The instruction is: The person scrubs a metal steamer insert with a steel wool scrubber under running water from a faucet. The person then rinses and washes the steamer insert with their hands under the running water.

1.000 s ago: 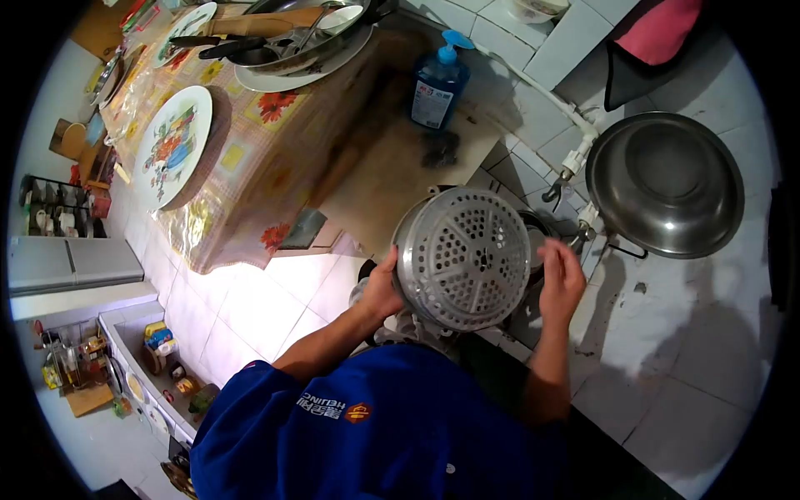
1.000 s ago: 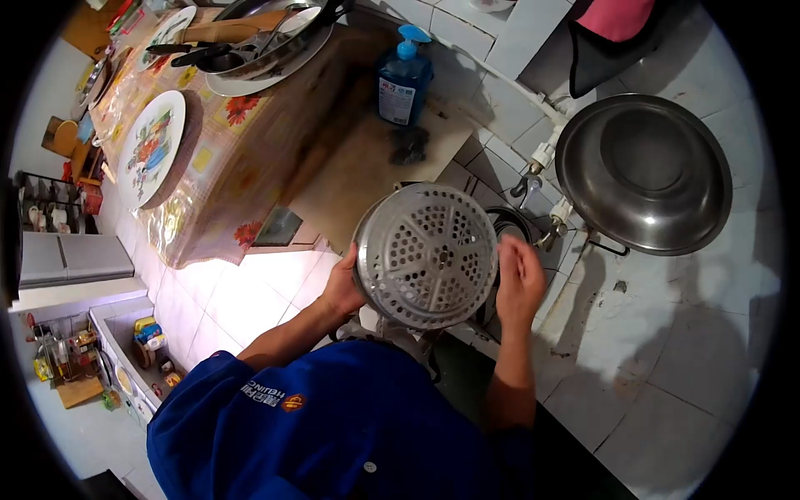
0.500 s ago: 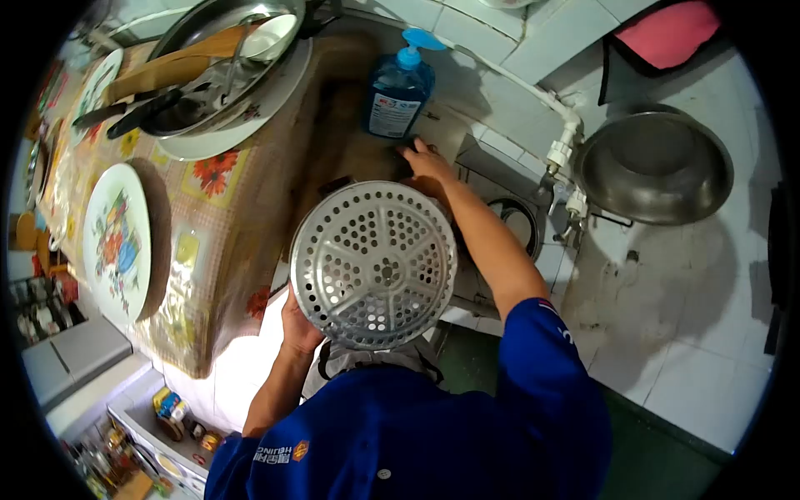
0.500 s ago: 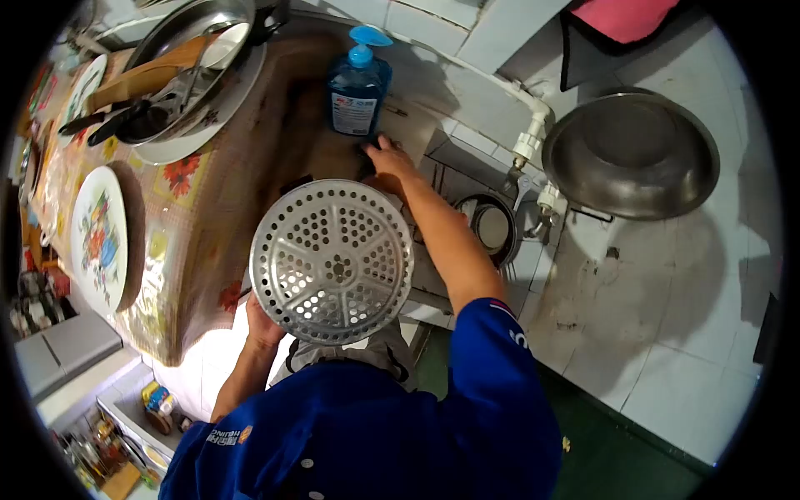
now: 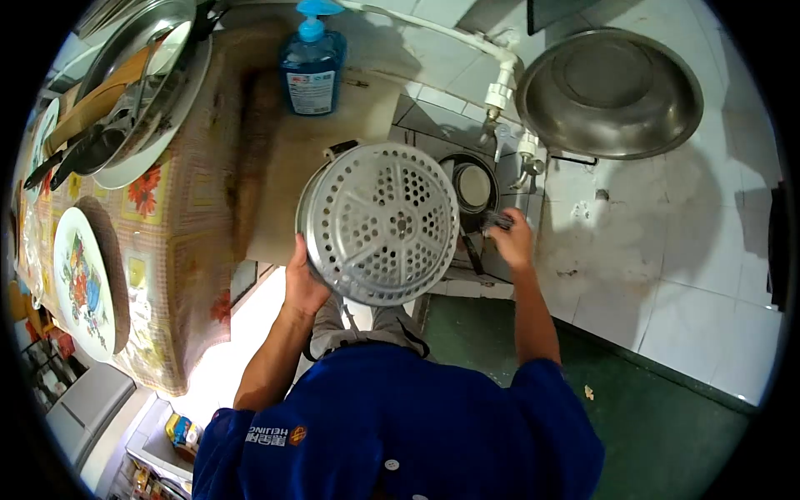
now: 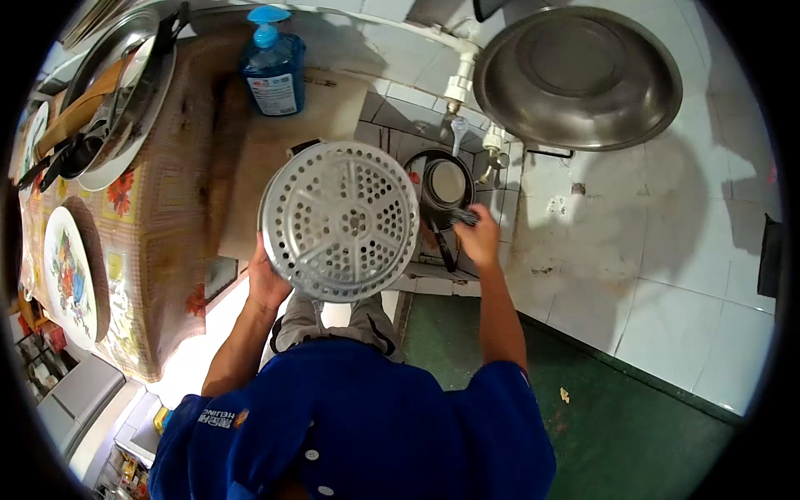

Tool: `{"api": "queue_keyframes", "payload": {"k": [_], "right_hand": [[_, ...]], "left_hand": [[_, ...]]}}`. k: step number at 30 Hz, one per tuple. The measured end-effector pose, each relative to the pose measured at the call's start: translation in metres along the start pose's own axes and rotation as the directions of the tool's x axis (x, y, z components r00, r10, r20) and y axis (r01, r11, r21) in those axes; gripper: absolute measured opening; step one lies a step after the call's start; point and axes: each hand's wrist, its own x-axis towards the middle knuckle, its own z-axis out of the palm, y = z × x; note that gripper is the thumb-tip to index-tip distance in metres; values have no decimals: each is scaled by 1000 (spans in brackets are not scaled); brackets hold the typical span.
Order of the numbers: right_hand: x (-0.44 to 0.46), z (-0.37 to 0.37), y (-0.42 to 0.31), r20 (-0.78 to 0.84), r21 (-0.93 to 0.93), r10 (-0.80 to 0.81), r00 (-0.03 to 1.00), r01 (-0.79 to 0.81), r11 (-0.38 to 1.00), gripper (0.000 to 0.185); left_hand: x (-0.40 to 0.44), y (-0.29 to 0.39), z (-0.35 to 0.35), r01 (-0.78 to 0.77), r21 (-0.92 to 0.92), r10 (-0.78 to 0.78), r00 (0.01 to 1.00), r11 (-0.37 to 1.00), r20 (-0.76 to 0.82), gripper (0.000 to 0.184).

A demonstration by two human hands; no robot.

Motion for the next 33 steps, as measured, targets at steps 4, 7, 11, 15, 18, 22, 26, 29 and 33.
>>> {"api": "queue_keyframes", "payload": {"k": [4,7,11,15,18,22,26,29,33], "right_hand": [[2,-72,0,17,157,182,983,-183,971,30],[25,-95,-40,-40,-47,79,996,-80,996,36],[56,-89,-64,-7,-284,-63,998,58,957,44],[67,-89,-67,79,-340,-75,994,98,935,36],[70,-89,-66,81,-341,-137,987,156,927,30],[74,-87,-54,70,-297,-259,963,268,916,23],[79,-91,-47,109,-294,-319,942,337,895,21],[84,-96,-40,118,-286,-415,902,431,856,23],[83,-99,-40,109,-316,-465,879,474,822,22]], "left_hand": [[39,-44,13,51,65,-52,999,997,16,58],[70,-74,24,104,65,-107,993,992,40,57],[115,-104,16,135,38,-139,983,990,121,59],[143,-123,16,197,20,-198,975,980,102,60],[155,-136,18,188,22,-189,974,982,125,59],[170,-150,12,213,-21,-207,965,977,164,58],[180,-155,5,245,12,-242,951,970,193,58],[184,-155,4,259,23,-258,940,965,222,59],[188,-154,3,285,7,-280,934,958,221,59]]}}
